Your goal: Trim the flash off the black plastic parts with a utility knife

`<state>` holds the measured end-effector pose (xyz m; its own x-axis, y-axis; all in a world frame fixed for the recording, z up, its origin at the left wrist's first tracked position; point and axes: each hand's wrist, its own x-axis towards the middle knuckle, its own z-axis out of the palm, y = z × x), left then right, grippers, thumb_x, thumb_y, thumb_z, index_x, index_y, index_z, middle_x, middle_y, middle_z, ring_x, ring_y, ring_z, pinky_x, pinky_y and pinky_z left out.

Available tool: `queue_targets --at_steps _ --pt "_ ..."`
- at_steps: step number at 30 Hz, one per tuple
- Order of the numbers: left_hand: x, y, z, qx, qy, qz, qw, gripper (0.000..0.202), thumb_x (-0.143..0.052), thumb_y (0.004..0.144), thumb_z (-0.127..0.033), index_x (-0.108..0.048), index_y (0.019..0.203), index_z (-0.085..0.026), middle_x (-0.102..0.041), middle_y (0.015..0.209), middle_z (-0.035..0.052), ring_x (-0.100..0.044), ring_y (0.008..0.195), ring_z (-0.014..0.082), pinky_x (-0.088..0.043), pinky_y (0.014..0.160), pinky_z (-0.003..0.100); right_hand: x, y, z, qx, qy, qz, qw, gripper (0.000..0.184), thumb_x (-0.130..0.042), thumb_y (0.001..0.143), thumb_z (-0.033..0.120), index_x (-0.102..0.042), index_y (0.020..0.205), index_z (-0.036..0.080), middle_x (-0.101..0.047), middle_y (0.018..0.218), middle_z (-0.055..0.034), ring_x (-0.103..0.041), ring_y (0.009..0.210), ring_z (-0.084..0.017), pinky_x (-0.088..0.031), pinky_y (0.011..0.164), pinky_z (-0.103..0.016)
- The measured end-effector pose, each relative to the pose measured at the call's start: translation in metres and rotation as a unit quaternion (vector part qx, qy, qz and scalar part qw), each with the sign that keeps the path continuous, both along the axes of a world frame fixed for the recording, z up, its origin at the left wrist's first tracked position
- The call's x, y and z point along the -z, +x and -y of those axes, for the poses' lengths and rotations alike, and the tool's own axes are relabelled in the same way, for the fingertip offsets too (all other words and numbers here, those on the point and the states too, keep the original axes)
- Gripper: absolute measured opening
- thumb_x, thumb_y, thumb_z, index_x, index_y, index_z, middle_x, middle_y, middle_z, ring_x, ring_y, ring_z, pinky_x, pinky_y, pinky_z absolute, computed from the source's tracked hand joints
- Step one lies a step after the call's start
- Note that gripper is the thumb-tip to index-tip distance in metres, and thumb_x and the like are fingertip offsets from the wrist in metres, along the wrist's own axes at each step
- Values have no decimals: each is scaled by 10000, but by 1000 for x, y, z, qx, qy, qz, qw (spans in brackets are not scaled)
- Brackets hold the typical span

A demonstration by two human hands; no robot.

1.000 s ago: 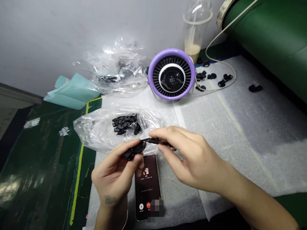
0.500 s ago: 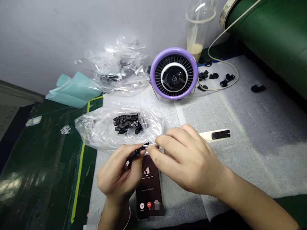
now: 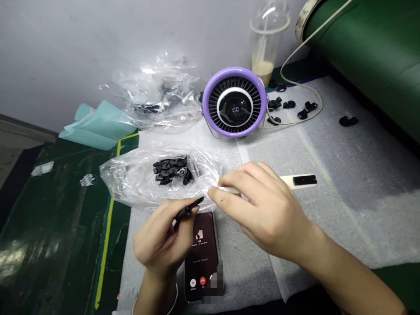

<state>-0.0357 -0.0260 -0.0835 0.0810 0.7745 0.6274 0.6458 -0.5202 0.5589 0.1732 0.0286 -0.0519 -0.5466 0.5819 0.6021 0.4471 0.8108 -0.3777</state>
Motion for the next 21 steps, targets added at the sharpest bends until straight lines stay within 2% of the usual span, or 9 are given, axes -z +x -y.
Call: queue_targets --at_steps 3,6,8,10,12,14,16,18,21 --pt "2 0 -2 3 2 -11 1000 234 -656 891 40 -707 1023 -146 -746 821 30 -722 708 127 -599 677 204 0 -1 1 -28 -64 -49 996 273 -556 958 -44 -698 1151 87 -747 990 -119 -667 924 -201 -561 797 -360" --pt "3 0 -3 9 9 -27 1000 250 -652 889 38 -703 1051 -146 -759 843 40 -735 730 136 -606 688 208 3 -8 3 -41 -209 -107 971 266 -587 977 39 -675 1219 105 -754 960 -66 -681 831 -140 -576 755 -271" --pt "4 1 -2 14 17 -38 999 250 -630 893 40 -700 1055 -137 -753 835 46 -731 724 137 -605 684 208 6 -14 5 -42 -324 -134 936 190 -651 970 141 -707 1152 147 -734 853 -13 -644 684 -110 -548 624 -225" --pt "3 2 -1 22 20 -45 999 243 -612 900 38 -696 1051 -133 -751 835 54 -721 716 139 -605 686 213 7 -20 5 -42 -421 -159 892 89 -692 934 193 -734 1009 169 -682 738 21 -579 582 -95 -483 514 -203" --pt "3 4 0 33 12 -45 998 241 -602 909 37 -688 1050 -139 -758 850 59 -711 712 137 -604 685 218 8 -22 4 -45 -487 -179 854 46 -694 903 192 -733 894 170 -649 683 25 -568 578 -98 -461 500 -199" --pt "3 5 1 45 4 -45 998 250 -593 917 40 -681 1053 -149 -766 857 58 -701 703 136 -596 664 223 6 -23 1 -55 -519 -192 831 79 -690 890 200 -723 827 166 -651 664 18 -584 592 -104 -477 526 -209" --pt "3 4 -1 56 2 -43 998 263 -580 917 46 -682 1058 -151 -767 852 57 -702 698 136 -589 646 226 6 -22 -3 -65 -526 -195 825 138 -678 910 233 -712 793 166 -648 634 18 -591 580 -105 -486 541 -220" --pt "5 0 -5 50 4 -36 998 267 -591 908 45 -691 1059 -151 -764 847 51 -711 710 137 -591 656 229 6 -19 -8 -56 -520 -194 830 182 -650 946 266 -696 798 170 -641 622 22 -595 573 -106 -487 550 -227" --pt "7 -13 -13 -12 41 -11 999 239 -665 888 26 -710 1031 -160 -745 822 32 -682 682 126 -557 602 219 9 -15 -16 -18 -499 -191 845 172 -626 971 265 -663 826 181 -630 648 27 -604 603 -111 -495 587 -241"
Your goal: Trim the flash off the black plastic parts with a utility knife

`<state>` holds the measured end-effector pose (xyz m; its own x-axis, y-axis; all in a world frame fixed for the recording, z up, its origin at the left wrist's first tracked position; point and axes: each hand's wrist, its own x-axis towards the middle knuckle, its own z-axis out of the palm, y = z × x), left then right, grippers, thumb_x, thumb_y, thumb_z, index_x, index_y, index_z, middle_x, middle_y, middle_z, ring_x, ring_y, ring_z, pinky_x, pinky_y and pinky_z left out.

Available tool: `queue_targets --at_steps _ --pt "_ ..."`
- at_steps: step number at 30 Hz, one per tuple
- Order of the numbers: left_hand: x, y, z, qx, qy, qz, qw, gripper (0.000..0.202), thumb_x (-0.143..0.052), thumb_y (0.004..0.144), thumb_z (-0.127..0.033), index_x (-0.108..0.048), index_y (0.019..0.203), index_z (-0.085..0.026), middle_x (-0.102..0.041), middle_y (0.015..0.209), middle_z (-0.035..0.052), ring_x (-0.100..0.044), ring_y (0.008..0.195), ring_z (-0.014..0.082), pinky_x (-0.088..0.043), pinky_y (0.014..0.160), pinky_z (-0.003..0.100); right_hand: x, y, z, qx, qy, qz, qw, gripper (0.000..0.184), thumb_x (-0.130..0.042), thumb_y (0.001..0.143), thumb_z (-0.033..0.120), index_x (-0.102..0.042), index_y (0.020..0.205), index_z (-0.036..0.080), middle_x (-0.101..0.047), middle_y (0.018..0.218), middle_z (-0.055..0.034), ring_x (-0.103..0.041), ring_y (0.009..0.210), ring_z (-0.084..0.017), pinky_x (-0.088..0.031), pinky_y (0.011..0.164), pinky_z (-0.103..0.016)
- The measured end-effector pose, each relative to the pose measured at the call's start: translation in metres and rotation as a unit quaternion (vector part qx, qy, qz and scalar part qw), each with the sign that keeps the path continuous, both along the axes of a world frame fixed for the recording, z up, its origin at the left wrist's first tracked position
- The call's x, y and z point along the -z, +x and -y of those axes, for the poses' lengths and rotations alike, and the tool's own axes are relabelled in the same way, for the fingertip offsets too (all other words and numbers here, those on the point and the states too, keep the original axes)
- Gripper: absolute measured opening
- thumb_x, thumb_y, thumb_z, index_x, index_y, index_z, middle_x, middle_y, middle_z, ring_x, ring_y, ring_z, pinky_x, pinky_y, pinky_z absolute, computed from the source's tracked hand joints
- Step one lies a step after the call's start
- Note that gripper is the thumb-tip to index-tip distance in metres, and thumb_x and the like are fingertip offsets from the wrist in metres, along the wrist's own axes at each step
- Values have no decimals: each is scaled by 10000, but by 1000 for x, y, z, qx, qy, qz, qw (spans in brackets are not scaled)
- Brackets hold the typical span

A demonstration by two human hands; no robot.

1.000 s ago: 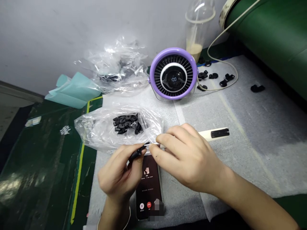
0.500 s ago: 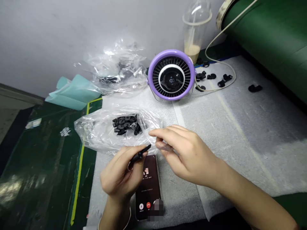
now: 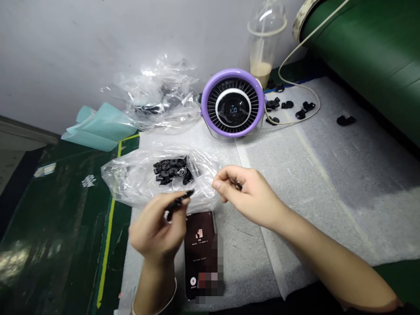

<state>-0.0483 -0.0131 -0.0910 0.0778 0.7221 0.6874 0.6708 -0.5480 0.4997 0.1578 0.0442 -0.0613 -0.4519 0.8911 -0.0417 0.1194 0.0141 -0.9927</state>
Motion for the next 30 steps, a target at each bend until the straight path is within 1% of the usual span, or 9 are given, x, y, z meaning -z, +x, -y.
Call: queue_targets --at_steps 3,7,10,13,17,19,24,27,30 --pt "0 -10 -5 -47 32 14 998 229 -700 873 19 -715 993 -175 -702 776 8 -614 617 108 -477 512 207 3 2 -3 13 22 18 1000 165 -621 971 267 -643 827 190 -611 650 29 -585 600 -116 -482 581 -249" --pt "-4 -7 -1 25 -17 3 1000 161 -661 913 -26 -680 995 -164 -673 774 15 -601 646 120 -502 568 225 3 0 5 -10 49 31 998 56 -596 944 258 -603 947 203 -595 721 23 -562 640 -126 -464 577 -254" --pt "-6 1 6 74 -54 30 995 69 -608 973 -108 -650 990 -160 -651 808 34 -621 720 145 -551 643 256 4 0 11 -33 66 55 996 226 -535 846 152 -460 1041 237 -555 800 36 -546 686 -130 -471 613 -258" --pt "-5 6 10 97 -93 100 986 70 -580 1016 -158 -649 1022 -170 -686 946 78 -686 824 174 -613 708 294 14 1 6 -56 67 101 991 248 -494 805 96 -409 984 245 -565 854 19 -559 709 -135 -486 631 -266" --pt "-3 9 14 138 -191 241 942 98 -594 1026 -142 -665 1075 -189 -686 961 46 -630 539 75 -535 441 180 35 -4 -10 -62 76 135 986 125 -518 891 117 -479 947 221 -660 901 -34 -631 751 -165 -541 669 -307" --pt "-3 9 15 131 -193 257 938 107 -636 1008 -139 -688 1083 -194 -695 964 42 -619 515 65 -511 408 169 42 -6 -15 -61 93 126 986 80 -514 938 132 -525 955 209 -716 937 -54 -693 822 -184 -575 712 -323" --pt "-3 8 14 71 -101 164 979 106 -650 999 -146 -703 1075 -196 -724 934 58 -721 832 174 -633 704 292 32 -2 -5 -41 191 69 978 234 -488 1002 108 -658 1142 187 -784 1087 -74 -759 903 -178 -622 815 -345" --pt "-3 8 13 52 -64 113 990 144 -632 996 -105 -691 1100 -185 -729 974 60 -716 898 175 -632 769 300 15 6 6 -27 350 87 932 356 -475 999 19 -682 1251 161 -781 1156 -100 -737 1055 -210 -606 897 -374" --pt "-4 9 13 37 -38 74 996 194 -627 973 -47 -691 1111 -167 -739 989 61 -714 909 170 -628 789 298 2 11 14 -28 474 168 864 372 -468 992 -28 -663 1291 76 -782 1062 -130 -721 929 -224 -586 759 -368"
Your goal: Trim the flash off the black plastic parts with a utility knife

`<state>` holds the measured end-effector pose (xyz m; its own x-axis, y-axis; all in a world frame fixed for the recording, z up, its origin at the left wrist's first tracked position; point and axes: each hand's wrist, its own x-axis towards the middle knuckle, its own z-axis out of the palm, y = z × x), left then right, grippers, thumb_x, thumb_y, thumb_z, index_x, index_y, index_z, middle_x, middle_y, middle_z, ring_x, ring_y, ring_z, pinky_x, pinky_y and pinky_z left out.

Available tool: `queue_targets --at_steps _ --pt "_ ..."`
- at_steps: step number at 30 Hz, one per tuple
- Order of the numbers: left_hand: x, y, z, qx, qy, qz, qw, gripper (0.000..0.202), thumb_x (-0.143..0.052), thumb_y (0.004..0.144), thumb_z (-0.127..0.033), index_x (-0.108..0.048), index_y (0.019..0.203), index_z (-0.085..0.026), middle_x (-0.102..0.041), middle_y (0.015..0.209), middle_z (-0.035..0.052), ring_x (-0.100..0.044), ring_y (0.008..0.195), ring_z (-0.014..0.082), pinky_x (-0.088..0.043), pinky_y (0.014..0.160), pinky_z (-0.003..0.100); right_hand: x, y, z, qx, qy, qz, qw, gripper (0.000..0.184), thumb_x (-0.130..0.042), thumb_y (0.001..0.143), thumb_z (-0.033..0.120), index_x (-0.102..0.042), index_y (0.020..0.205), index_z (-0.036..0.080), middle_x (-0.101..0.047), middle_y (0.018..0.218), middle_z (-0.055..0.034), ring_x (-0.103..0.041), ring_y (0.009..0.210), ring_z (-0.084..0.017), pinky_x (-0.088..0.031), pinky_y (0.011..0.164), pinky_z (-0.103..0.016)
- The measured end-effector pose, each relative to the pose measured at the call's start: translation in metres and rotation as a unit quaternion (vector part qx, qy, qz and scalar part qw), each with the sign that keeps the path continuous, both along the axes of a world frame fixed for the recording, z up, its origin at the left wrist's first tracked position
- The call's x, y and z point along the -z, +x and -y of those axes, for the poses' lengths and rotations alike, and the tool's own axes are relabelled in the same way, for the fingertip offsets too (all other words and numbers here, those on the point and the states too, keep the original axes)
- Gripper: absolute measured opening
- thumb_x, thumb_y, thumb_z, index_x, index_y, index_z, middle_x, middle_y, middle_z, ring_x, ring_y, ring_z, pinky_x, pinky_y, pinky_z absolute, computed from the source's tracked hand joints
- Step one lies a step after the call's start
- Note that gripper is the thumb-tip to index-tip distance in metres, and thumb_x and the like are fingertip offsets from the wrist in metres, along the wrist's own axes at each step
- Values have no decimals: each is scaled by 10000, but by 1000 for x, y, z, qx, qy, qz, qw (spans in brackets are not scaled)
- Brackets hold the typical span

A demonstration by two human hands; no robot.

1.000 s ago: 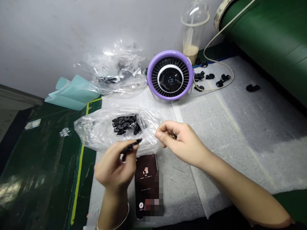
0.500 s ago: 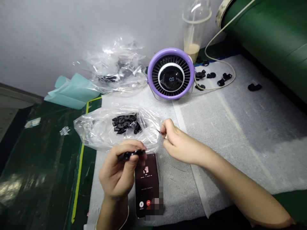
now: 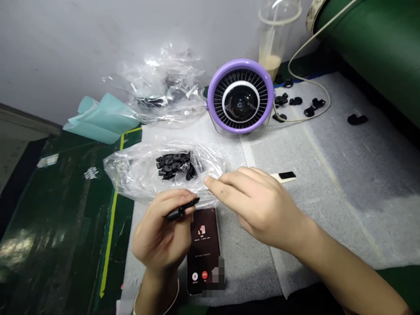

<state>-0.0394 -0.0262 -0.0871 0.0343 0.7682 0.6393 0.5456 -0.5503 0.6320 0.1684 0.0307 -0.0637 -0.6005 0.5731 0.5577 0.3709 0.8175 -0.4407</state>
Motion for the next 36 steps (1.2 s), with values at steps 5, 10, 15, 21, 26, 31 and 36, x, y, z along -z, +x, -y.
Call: queue_targets --at_steps 5,10,15,21,26,31,36 --pt "-1 1 -1 -5 7 -24 1000 224 -633 930 4 -687 1082 -151 -723 974 54 -710 901 159 -619 788 275 -5 -3 4 3 37 50 998 323 -448 1025 3 -682 1241 56 -785 970 -112 -661 798 -210 -504 652 -353" --pt "-1 1 -1 -9 3 -31 999 229 -633 916 23 -684 1066 -142 -720 975 61 -708 894 159 -617 785 275 -5 -4 4 5 45 48 998 297 -476 1024 2 -687 1228 46 -785 956 -114 -606 772 -200 -457 648 -350" --pt "-2 2 -1 -5 6 -33 999 233 -633 892 71 -680 1045 -100 -709 971 66 -697 909 141 -609 816 246 -4 -3 5 6 56 57 997 283 -481 1031 4 -683 1226 38 -785 950 -110 -594 774 -205 -435 648 -356" --pt "-2 2 -3 5 8 -32 999 208 -622 896 87 -674 1024 -68 -693 967 65 -681 931 117 -586 867 208 -2 -6 4 11 74 59 995 260 -509 1024 -1 -680 1219 21 -790 961 -123 -587 782 -213 -424 654 -365" --pt "-2 1 -3 9 3 -31 999 213 -622 896 88 -674 1026 -72 -692 968 62 -677 935 113 -586 871 203 0 -7 2 10 75 61 995 264 -510 1021 5 -694 1209 20 -790 972 -125 -573 776 -218 -427 654 -371" --pt "-3 3 3 39 2 -6 999 245 -614 911 77 -680 1075 -92 -711 996 59 -687 941 118 -603 862 213 9 -7 -5 42 53 66 996 343 -452 984 -51 -724 1180 20 -768 926 -125 -598 781 -223 -470 662 -367" --pt "-2 3 2 46 -7 -3 999 242 -607 925 57 -678 1080 -114 -704 981 56 -691 928 125 -620 829 221 2 -6 -3 -32 -174 -89 980 284 -536 976 1 -697 1211 -5 -724 960 -106 -656 895 -156 -547 789 -274"
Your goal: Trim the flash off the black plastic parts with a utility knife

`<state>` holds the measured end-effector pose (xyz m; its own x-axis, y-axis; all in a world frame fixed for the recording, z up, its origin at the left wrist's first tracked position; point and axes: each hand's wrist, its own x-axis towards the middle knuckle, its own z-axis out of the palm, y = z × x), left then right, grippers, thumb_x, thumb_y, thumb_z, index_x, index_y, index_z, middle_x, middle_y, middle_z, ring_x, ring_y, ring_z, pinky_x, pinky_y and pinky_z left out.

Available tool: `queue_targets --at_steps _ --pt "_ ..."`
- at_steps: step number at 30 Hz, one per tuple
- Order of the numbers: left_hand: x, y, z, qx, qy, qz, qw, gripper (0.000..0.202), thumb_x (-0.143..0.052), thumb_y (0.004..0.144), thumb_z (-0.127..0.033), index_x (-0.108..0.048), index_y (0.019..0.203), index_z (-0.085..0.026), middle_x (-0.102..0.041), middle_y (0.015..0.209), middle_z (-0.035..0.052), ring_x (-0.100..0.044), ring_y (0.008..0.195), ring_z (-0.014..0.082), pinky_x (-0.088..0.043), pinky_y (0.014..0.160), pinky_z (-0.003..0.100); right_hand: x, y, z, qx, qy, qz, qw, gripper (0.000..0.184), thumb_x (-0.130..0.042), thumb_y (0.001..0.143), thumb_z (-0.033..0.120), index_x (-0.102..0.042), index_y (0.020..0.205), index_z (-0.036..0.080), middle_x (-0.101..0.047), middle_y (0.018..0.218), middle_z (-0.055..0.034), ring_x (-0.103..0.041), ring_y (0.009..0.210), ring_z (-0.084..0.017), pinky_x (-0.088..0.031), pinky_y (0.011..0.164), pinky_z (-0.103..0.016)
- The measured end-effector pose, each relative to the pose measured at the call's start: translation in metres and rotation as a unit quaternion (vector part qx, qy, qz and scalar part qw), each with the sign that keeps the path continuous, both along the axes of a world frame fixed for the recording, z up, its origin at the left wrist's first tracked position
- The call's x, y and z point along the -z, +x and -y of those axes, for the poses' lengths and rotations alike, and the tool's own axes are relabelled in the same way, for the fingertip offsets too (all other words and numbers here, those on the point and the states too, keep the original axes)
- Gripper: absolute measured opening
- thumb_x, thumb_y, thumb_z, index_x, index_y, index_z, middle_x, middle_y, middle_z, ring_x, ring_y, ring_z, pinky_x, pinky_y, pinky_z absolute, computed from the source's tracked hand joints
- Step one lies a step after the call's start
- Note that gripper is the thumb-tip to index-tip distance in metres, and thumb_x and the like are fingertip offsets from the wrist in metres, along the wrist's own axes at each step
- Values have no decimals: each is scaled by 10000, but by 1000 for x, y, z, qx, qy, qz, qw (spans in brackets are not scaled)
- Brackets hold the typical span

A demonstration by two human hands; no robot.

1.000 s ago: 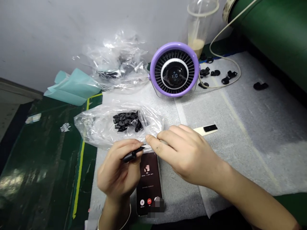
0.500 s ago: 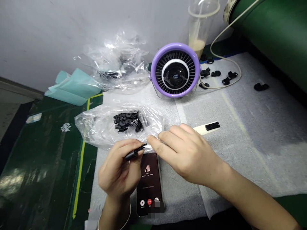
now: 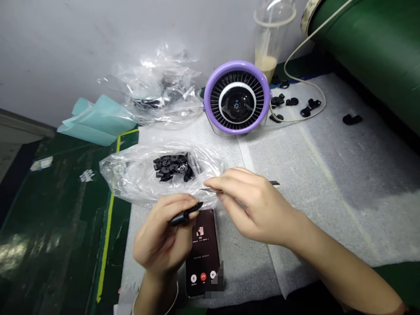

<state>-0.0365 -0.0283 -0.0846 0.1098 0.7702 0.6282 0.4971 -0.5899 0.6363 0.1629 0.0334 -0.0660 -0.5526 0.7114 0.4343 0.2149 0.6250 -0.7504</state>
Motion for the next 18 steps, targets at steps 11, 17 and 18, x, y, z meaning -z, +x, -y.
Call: queue_targets --at_steps 11,17,18 --pt "1 3 -1 31 -9 3 999 317 -594 879 99 -676 1097 -116 -712 1014 81 -708 947 146 -637 825 241 -2 -21 8 -47 -396 -205 894 118 -759 908 209 -687 817 188 -595 711 47 -503 626 -79 -453 602 -211" --pt "3 0 -1 43 -25 66 997 246 -637 900 67 -690 1077 -95 -705 981 70 -688 928 128 -606 832 219 1 -19 4 -11 -361 -227 904 182 -639 1011 277 -632 846 201 -537 708 45 -454 595 -87 -414 560 -229" --pt "3 0 -1 42 -27 72 996 239 -644 903 63 -691 1077 -94 -704 977 68 -687 927 125 -601 832 215 1 -17 4 -5 -351 -224 909 129 -655 994 233 -654 870 200 -563 733 38 -489 632 -90 -426 587 -229"
